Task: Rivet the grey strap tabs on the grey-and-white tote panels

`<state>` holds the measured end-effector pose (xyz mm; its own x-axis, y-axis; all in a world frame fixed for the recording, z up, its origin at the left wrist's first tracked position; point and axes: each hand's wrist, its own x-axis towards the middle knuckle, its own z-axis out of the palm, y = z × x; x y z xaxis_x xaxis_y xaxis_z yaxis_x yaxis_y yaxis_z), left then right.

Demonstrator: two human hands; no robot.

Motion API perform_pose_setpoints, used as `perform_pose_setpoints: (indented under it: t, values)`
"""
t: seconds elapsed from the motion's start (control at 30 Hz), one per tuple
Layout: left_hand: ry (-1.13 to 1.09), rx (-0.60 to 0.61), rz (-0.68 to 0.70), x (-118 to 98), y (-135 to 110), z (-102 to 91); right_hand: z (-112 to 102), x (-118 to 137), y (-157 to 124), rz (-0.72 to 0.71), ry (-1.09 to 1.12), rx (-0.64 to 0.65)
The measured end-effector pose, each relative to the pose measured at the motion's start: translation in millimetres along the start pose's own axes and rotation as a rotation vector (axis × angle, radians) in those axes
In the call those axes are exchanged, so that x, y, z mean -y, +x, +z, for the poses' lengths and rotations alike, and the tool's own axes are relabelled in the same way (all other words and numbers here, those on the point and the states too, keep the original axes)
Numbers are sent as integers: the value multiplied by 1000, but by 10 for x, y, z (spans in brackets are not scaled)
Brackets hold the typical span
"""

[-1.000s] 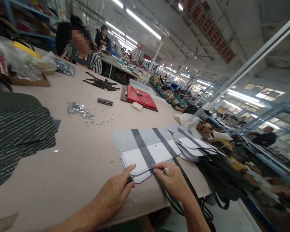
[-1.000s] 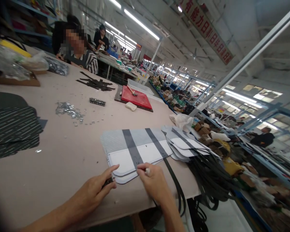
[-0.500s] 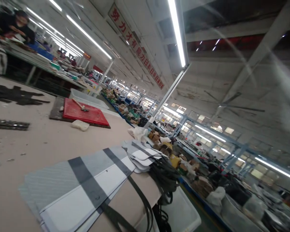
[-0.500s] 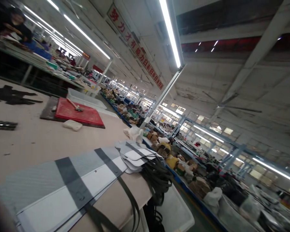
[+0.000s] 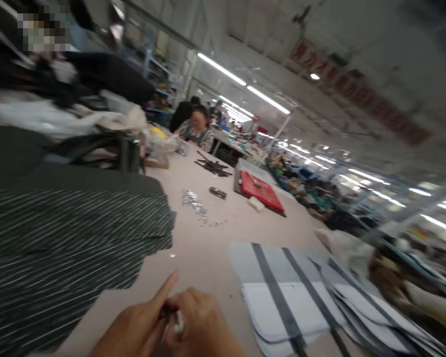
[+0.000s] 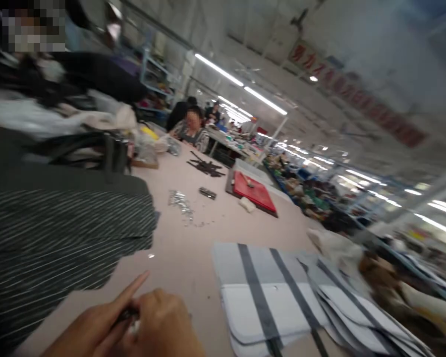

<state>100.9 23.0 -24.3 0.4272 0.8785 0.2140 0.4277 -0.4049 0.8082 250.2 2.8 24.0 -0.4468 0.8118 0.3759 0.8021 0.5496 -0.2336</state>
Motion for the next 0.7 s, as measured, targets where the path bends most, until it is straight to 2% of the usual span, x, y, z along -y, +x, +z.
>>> perform_pose_setpoints:
  t: [0.07,0.17,0.27,0.4,0.53,0.63,0.7]
  values:
    - [-23,41,-119,-67,-217,-320,55,70,177,-72,120,-23]
    - [-5,38,-219,-185,-224,-568,26,171,328,-138,168,-9]
    - [11,39,-240,-191,-203,-671,30,254,395,-173,174,-7]
    - [50,64,-246,-121,-276,-737,140,328,483,-181,195,-10]
    - [37,21,-285,-108,-315,-825,185,389,659,-114,332,25]
    - [16,-48,-275,-66,-285,-1005,186,373,793,-43,434,85]
    - [124,-94,-271,41,-210,-1239,206,307,818,14,425,91]
